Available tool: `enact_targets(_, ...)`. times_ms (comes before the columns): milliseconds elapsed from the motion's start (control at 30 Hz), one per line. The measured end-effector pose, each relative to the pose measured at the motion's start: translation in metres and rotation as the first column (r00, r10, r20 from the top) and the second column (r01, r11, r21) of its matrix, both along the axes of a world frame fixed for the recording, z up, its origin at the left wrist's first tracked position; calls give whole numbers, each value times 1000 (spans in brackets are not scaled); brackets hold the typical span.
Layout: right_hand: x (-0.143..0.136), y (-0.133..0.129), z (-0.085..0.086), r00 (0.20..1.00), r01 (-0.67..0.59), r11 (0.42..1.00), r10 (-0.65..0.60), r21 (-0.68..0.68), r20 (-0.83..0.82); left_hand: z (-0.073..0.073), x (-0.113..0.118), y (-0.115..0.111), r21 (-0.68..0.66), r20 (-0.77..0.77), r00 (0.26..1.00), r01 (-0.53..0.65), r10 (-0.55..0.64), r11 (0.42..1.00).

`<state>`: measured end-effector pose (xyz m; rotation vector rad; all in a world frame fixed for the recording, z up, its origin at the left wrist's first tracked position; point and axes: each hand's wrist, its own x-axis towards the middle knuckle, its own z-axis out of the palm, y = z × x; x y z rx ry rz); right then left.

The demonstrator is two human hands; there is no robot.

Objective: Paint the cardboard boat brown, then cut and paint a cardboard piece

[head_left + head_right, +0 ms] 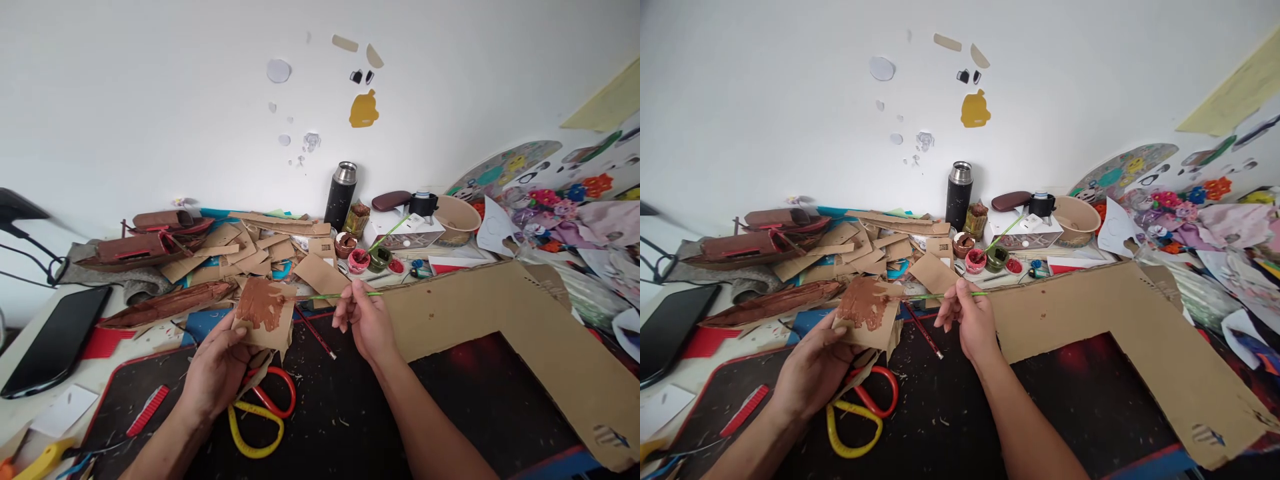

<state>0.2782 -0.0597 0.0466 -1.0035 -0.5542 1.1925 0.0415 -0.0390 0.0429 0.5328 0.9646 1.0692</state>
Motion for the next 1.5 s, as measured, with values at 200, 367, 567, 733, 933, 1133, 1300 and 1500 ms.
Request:
enact_targets(200,-6,0,-1,998,-60,998,60,7,5,-2,0,0,-20,15,1000,9,-9,1000)
enact_targets(367,-3,1,0,1000,12,1000,-12,-7,3,-2,-1,-1,-16,24,1000,6,-5,1000)
enact_targets(567,-7,2,1,1000,-27,1000,27,-6,-6,0,1,-1,-26,30,999,19,-18,999)
enact_targets(733,-3,1,2,1000,21,1000,-21,-19,-18,1,-1,-1,-3,31,999,14,-14,1000)
enact_targets(933,-7,3,3,999,-7,1000,6,-24,-40,1,-1,-2,-14,-1,1000,29,-29,999)
enact_targets(1133,-3,3,3,999,23,999,-24,-31,-45,2,-1,-1,8,-6,999,36,-36,999)
enact_targets(1300,-4,5,3,998,21,999,-24,-44,-53,-1,-1,-3,-27,7,999,44,-44,999)
enact_targets(1500,-2,4,3,999,24,999,-26,-42,-48,1,-1,-3,-8,11,999,43,-43,999)
